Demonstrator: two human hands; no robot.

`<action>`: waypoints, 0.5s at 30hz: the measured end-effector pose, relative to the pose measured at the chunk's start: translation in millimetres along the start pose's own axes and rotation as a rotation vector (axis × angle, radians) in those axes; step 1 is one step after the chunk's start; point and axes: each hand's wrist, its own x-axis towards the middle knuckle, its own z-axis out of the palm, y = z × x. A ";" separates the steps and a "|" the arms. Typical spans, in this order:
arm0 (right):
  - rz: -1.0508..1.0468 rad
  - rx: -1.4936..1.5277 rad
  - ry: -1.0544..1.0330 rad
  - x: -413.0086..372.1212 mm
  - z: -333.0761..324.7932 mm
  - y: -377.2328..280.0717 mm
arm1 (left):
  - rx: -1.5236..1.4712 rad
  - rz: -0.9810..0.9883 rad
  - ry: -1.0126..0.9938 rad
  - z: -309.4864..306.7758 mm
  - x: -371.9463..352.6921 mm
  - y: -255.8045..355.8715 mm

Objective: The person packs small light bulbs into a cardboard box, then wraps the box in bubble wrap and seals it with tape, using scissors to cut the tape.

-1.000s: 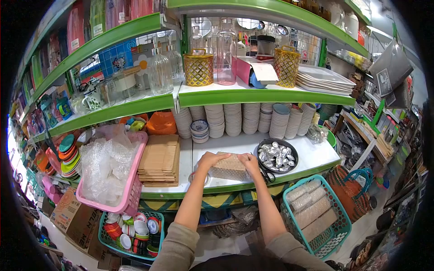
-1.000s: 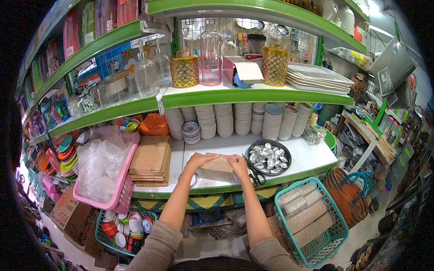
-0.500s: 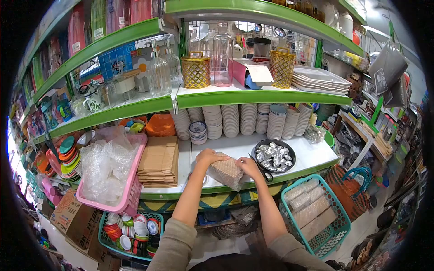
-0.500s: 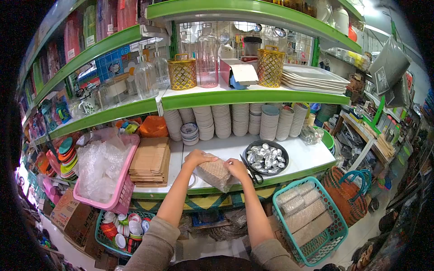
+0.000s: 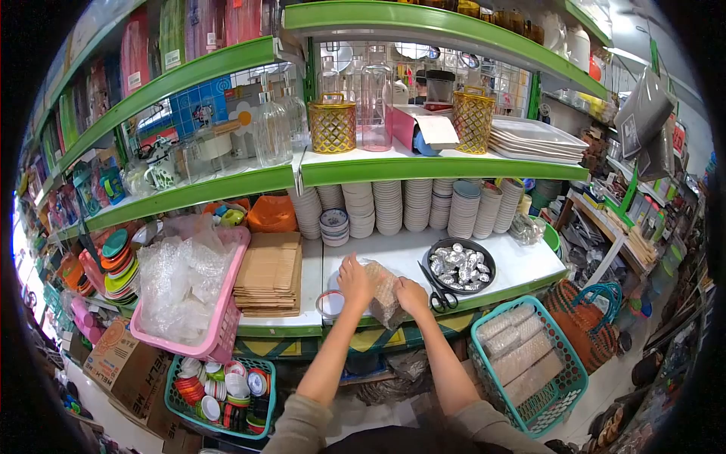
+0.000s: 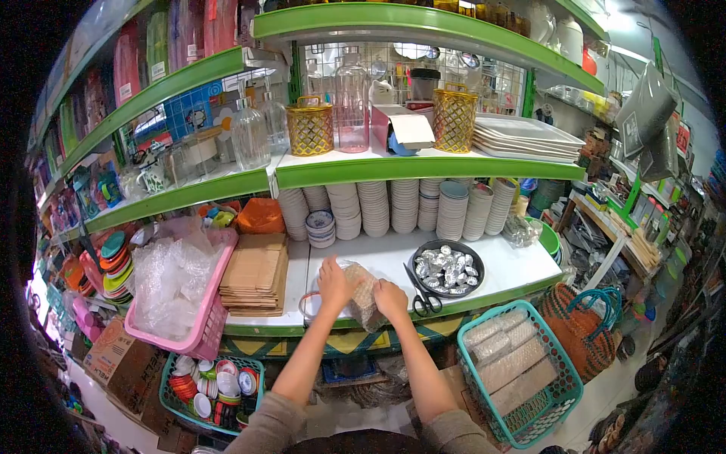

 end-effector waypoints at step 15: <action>-0.130 0.111 0.327 -35.6 14.9 4.5 | -1.106 -0.302 -0.114 35.9 -75.6 -17.1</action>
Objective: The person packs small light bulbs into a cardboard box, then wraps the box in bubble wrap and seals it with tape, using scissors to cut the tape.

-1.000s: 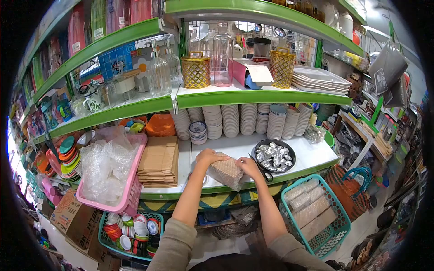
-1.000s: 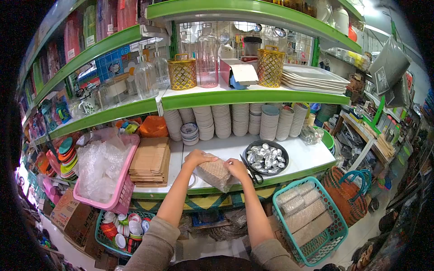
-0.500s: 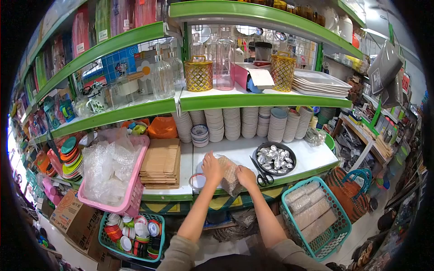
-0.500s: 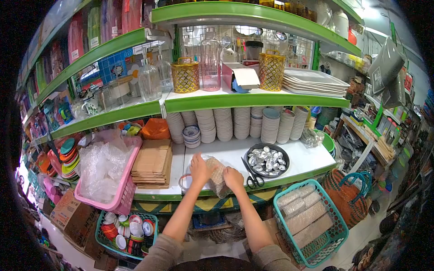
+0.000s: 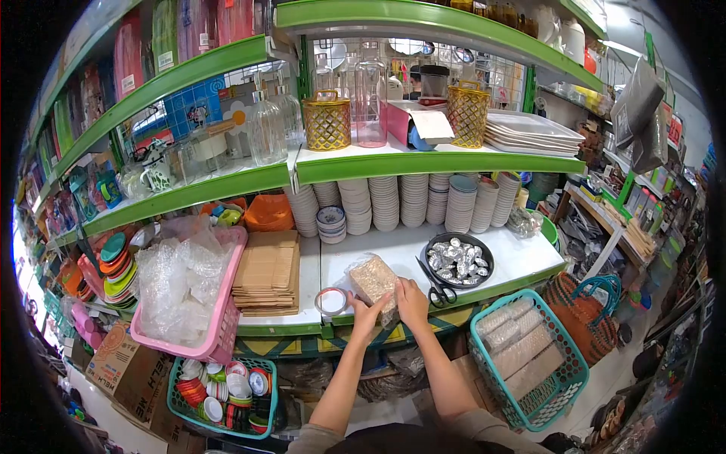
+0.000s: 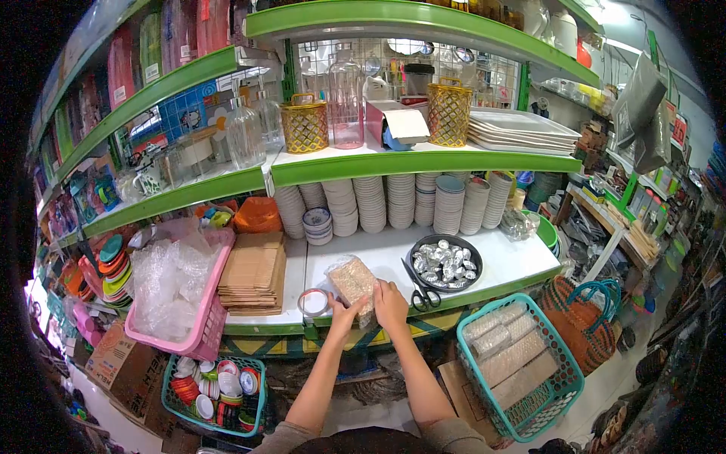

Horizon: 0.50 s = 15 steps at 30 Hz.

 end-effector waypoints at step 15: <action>-0.098 0.509 0.110 -49.9 -10.0 16.1 | -0.278 0.159 -0.208 -9.9 -19.8 -3.0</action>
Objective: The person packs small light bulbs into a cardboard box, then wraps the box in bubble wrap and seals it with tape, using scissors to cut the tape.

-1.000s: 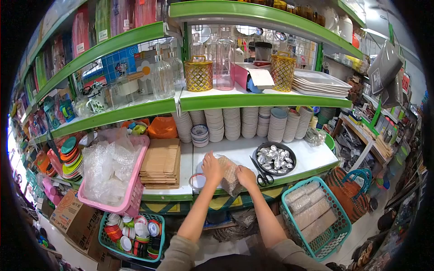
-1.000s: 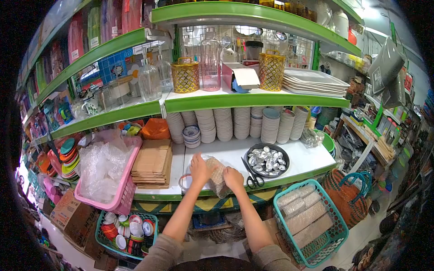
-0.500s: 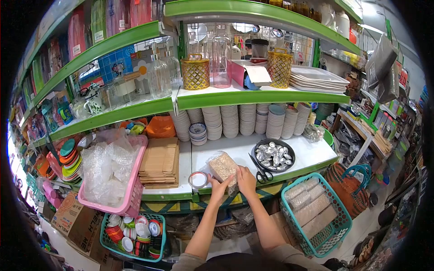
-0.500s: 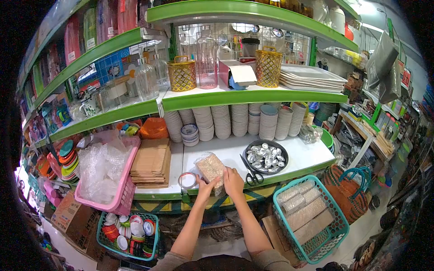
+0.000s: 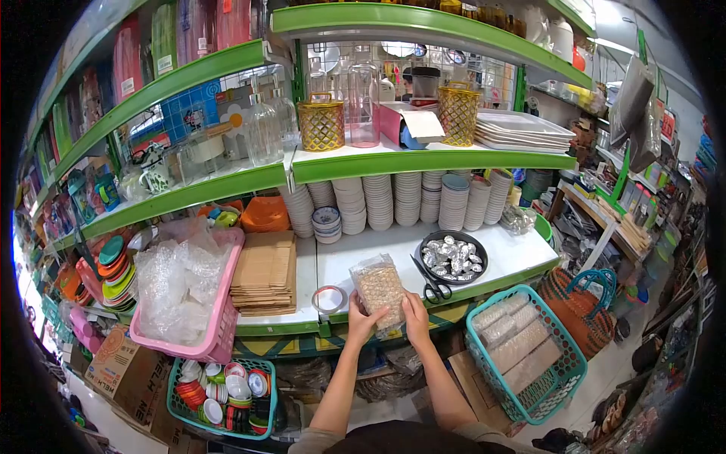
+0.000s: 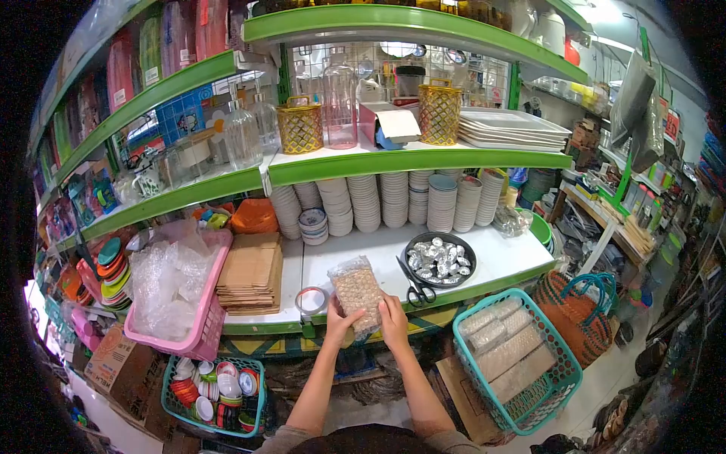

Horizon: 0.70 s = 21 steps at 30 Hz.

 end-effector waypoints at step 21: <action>0.287 0.549 0.091 -32.1 -151.3 -8.0 | -0.286 -0.358 -0.496 104.3 -17.5 -31.8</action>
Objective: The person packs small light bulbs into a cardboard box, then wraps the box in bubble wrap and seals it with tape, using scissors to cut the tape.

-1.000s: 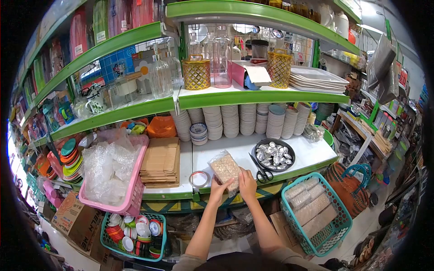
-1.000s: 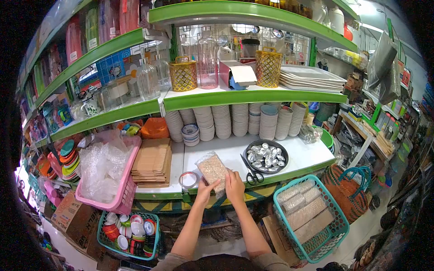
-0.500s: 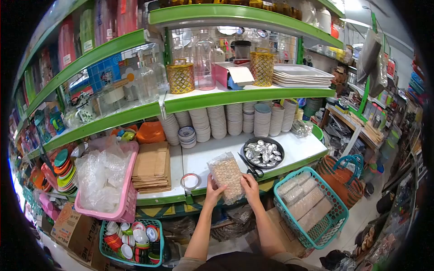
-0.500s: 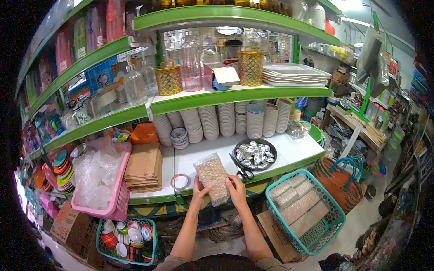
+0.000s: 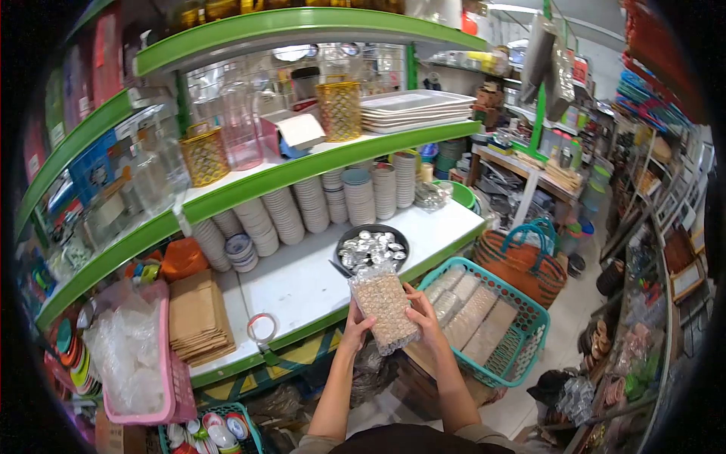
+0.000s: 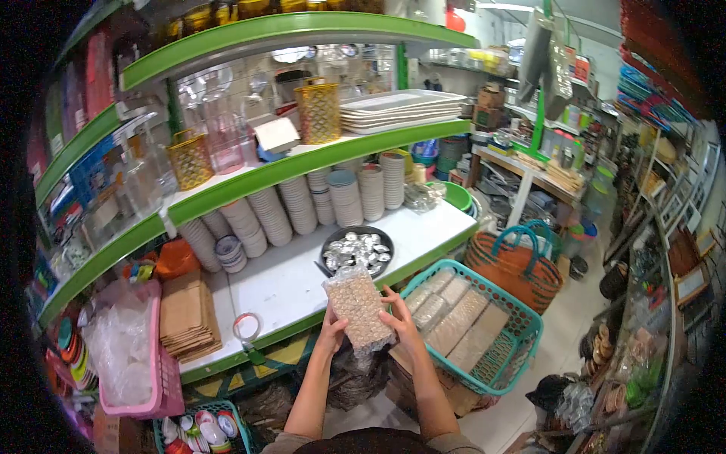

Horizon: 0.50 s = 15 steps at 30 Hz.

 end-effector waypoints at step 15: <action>-0.032 -0.048 0.254 -74.9 -110.6 -36.6 | -0.087 -0.288 -0.297 90.1 25.5 -87.1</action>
